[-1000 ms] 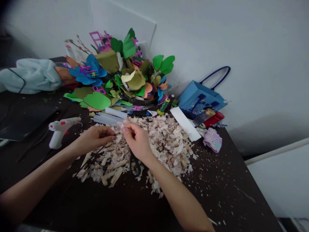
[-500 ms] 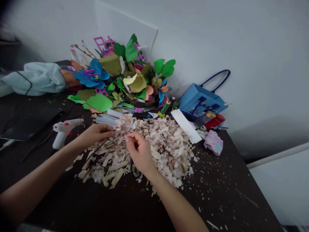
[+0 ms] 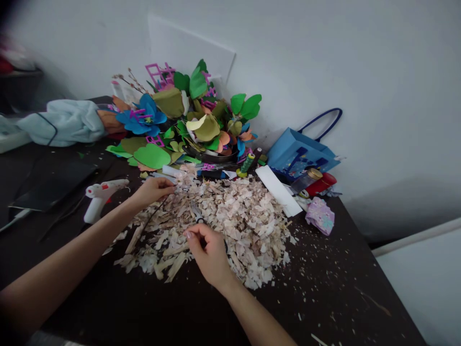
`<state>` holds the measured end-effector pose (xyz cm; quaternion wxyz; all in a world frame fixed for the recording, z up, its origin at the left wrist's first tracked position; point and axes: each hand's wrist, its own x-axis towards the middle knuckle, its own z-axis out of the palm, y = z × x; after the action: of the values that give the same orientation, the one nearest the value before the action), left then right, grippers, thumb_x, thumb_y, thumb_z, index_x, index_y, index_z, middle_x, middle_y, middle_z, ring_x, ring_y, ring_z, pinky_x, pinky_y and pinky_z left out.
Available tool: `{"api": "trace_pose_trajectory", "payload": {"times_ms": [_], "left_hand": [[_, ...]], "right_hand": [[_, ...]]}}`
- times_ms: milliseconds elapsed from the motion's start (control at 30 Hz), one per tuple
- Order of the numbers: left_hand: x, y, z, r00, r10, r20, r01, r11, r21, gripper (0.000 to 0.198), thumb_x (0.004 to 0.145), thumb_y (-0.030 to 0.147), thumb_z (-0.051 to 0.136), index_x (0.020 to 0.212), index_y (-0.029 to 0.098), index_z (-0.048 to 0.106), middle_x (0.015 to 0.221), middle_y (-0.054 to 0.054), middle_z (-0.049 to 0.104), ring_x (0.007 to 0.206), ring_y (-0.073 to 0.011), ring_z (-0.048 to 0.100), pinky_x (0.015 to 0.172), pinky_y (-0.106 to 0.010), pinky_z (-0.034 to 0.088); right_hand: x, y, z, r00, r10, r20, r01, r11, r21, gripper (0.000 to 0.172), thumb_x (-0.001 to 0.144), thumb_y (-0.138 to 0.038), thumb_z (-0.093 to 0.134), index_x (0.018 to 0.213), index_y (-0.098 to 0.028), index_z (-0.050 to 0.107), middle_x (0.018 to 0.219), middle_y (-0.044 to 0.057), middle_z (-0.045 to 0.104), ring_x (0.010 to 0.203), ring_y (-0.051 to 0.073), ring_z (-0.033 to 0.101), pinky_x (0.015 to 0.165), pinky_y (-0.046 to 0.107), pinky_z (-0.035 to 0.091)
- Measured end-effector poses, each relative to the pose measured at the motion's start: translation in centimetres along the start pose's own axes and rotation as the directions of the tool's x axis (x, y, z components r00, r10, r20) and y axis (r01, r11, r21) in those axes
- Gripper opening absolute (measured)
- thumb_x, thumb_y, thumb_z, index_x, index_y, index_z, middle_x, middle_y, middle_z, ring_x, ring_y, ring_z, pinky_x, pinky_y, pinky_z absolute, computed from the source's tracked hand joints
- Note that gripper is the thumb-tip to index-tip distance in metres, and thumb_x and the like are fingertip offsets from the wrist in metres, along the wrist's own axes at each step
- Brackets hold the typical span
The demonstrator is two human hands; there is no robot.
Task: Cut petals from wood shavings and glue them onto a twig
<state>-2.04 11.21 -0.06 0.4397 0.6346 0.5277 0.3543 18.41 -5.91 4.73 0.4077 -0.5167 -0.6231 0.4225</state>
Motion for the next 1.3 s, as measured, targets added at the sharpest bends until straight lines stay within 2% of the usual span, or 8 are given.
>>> {"api": "trace_pose_trajectory", "payload": {"times_ms": [233, 367, 767, 1067, 1300], "left_hand": [[1.1, -0.8, 0.2, 0.997, 0.035, -0.075, -0.026, 0.992, 0.122, 0.03, 0.065, 0.047, 0.065, 0.069, 0.018, 0.067, 0.048, 0.003, 0.058, 0.043, -0.0129, 0.048, 0.047, -0.025, 0.033], [1.4, -0.9, 0.2, 0.996, 0.05, -0.08, -0.035, 0.984, 0.174, 0.03, 0.065, 0.047, 0.064, 0.068, 0.017, 0.067, 0.046, 0.002, 0.059, 0.045, -0.0146, 0.049, 0.047, -0.025, 0.034], [2.4, -1.3, 0.4, 0.99, 0.087, -0.108, -0.051, 0.954, 0.296, 0.025, 0.063, 0.042, 0.063, 0.064, 0.018, 0.067, 0.056, -0.001, 0.065, 0.058, -0.0197, 0.057, 0.055, -0.027, 0.038], [2.1, -1.0, 0.4, 0.99, 0.104, -0.095, -0.064, 0.934, 0.352, 0.028, 0.066, 0.046, 0.063, 0.065, 0.018, 0.07, 0.055, -0.001, 0.066, 0.055, -0.0179, 0.057, 0.051, -0.025, 0.036], [0.8, 0.5, -0.7, 0.983, 0.133, -0.125, -0.071, 0.91, 0.409, 0.021, 0.067, 0.037, 0.065, 0.066, 0.017, 0.07, 0.061, -0.002, 0.069, 0.059, -0.0199, 0.061, 0.054, -0.025, 0.041]], "right_hand": [[-2.1, 0.8, -0.6, 0.998, 0.05, -0.032, -0.051, 0.999, -0.01, 0.024, 0.093, -0.034, 0.053, 0.085, -0.017, 0.066, 0.057, -0.005, 0.041, 0.051, 0.01, 0.037, 0.048, 0.022, 0.027], [-3.0, 1.7, -0.8, 0.993, 0.113, -0.045, -0.11, 0.993, 0.05, 0.028, 0.093, -0.04, 0.052, 0.086, -0.017, 0.066, 0.055, -0.006, 0.04, 0.048, 0.009, 0.037, 0.046, 0.022, 0.027], [-3.1, 3.0, -0.8, 0.985, 0.149, -0.087, -0.134, 0.978, 0.157, 0.032, 0.092, -0.045, 0.053, 0.086, -0.016, 0.065, 0.052, -0.007, 0.039, 0.046, 0.009, 0.035, 0.044, 0.022, 0.025], [-3.4, 3.9, -1.1, 0.975, 0.183, -0.123, -0.158, 0.969, 0.193, 0.031, 0.092, -0.044, 0.054, 0.087, -0.016, 0.065, 0.051, -0.007, 0.039, 0.045, 0.009, 0.034, 0.043, 0.022, 0.026], [-3.3, 3.6, -1.8, 0.97, 0.181, -0.159, -0.142, 0.962, 0.231, 0.03, 0.091, -0.044, 0.055, 0.086, -0.016, 0.064, 0.048, -0.008, 0.038, 0.041, 0.008, 0.034, 0.041, 0.021, 0.026]]}}
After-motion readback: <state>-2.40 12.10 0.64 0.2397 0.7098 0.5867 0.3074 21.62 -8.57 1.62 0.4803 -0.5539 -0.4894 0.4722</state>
